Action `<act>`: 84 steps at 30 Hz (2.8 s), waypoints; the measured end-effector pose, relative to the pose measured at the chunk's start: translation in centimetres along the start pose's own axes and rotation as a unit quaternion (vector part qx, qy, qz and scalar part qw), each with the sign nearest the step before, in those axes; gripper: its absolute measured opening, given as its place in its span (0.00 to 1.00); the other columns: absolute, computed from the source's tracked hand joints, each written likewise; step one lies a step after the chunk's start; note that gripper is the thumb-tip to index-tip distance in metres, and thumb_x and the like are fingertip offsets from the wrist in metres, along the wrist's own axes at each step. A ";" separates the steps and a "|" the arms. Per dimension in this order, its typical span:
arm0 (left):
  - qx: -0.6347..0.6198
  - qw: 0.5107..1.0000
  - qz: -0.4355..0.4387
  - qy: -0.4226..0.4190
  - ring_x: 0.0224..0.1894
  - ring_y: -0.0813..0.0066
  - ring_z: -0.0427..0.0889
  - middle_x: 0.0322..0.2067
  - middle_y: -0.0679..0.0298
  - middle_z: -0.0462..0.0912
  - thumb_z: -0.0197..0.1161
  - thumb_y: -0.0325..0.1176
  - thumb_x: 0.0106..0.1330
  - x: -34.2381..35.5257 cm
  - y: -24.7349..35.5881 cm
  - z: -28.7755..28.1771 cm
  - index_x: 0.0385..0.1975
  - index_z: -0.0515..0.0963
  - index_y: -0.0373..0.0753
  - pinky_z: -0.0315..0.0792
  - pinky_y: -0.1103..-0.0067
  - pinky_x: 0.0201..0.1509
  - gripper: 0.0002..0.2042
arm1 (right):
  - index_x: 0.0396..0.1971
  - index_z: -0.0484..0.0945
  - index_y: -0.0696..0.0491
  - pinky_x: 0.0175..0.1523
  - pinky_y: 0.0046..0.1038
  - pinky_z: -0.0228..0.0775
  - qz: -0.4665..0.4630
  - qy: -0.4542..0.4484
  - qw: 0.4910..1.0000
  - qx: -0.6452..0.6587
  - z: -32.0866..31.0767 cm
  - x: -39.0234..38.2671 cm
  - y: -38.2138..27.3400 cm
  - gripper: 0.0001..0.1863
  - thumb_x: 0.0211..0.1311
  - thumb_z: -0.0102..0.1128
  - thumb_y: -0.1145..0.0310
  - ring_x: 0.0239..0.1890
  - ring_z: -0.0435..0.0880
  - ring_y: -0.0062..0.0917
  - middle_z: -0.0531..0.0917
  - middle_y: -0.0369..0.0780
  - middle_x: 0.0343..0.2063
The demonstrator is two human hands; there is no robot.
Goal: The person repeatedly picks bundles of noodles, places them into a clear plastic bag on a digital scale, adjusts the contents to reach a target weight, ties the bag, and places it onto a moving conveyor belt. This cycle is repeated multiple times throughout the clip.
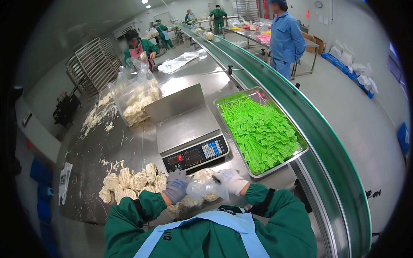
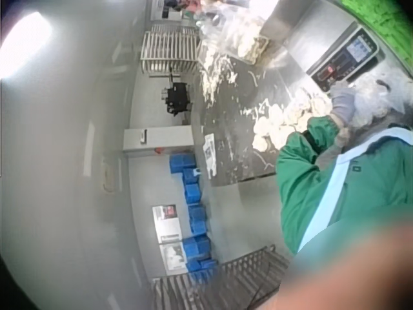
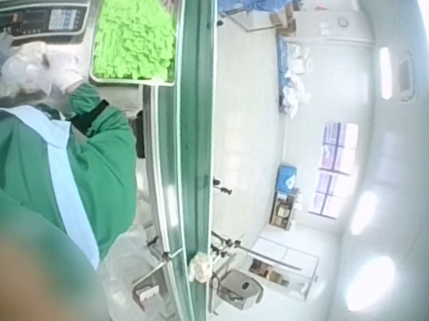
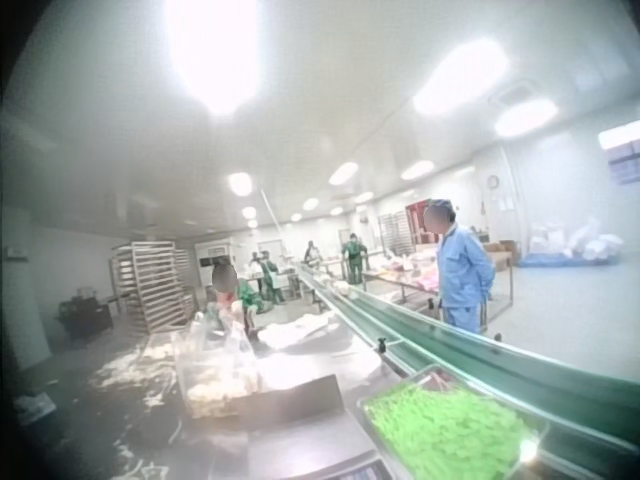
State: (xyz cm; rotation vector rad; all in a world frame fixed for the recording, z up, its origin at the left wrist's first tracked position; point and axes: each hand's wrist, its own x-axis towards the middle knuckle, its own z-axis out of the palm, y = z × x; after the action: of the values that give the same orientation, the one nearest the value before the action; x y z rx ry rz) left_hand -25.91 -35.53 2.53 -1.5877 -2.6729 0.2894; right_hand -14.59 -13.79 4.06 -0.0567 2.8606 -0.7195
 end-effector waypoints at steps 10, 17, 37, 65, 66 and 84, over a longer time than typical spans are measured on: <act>-0.339 0.933 -0.047 -0.108 0.44 0.42 0.77 0.39 0.41 0.79 0.54 0.43 0.61 0.2 -3.1 0.9 0.43 0.76 0.36 0.71 0.60 0.50 0.18 | 0.58 0.67 0.55 0.45 0.38 0.72 -0.354 -0.055 0.934 -0.015 3.6 1.6 -7.8 0.31 0.57 0.61 0.57 0.42 0.81 0.40 0.79 0.46 0.40; -0.363 0.930 -0.020 0.058 0.38 0.46 0.79 0.33 0.45 0.81 0.50 0.37 0.62 -0.7 -2.8 3.1 0.36 0.77 0.35 0.73 0.61 0.45 0.13 | 0.60 0.65 0.54 0.41 0.40 0.73 -0.307 -0.012 0.951 0.027 2.3 2.4 -5.5 0.31 0.57 0.58 0.59 0.33 0.82 0.42 0.81 0.47 0.27; -0.830 0.522 -0.196 -0.021 0.25 0.81 0.76 0.28 0.66 0.76 0.53 0.32 0.68 -3.0 1.3 5.1 0.40 0.73 0.35 0.74 0.83 0.28 0.08 | 0.26 0.74 0.55 0.14 0.22 0.47 0.231 -0.225 0.674 0.664 3.8 0.0 -3.3 0.21 0.68 0.51 0.52 0.08 0.55 0.15 0.60 0.29 0.08; -0.851 0.496 -0.172 0.007 0.31 0.82 0.77 0.35 0.65 0.77 0.51 0.30 0.68 -3.8 1.9 6.4 0.45 0.73 0.34 0.74 0.85 0.31 0.10 | 0.20 0.73 0.54 0.14 0.22 0.48 0.207 -0.247 0.725 0.609 4.3 1.3 -3.9 0.20 0.64 0.55 0.53 0.08 0.58 0.16 0.63 0.30 0.09; -0.836 0.518 -0.183 0.018 0.33 0.80 0.77 0.35 0.64 0.77 0.51 0.30 0.68 -3.8 2.1 6.6 0.46 0.73 0.33 0.75 0.82 0.33 0.11 | 0.24 0.75 0.54 0.16 0.20 0.51 0.232 -0.225 0.727 0.606 4.6 1.5 -3.9 0.18 0.65 0.54 0.54 0.11 0.62 0.16 0.69 0.32 0.12; -0.477 0.842 -0.056 0.247 0.49 0.54 0.76 0.44 0.50 0.78 0.54 0.35 0.67 -4.3 5.3 9.1 0.49 0.75 0.35 0.70 0.64 0.52 0.15 | 0.33 0.83 0.52 0.46 0.35 0.73 -0.074 -0.040 0.994 0.075 3.6 5.2 -2.0 0.18 0.53 0.60 0.53 0.41 0.82 0.41 0.83 0.48 0.34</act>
State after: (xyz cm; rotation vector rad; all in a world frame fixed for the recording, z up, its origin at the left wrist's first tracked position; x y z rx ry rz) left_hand -20.27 -38.17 -6.95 -1.2946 -2.5128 -1.4503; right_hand -18.99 -17.63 0.97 -0.2730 2.7387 -0.9373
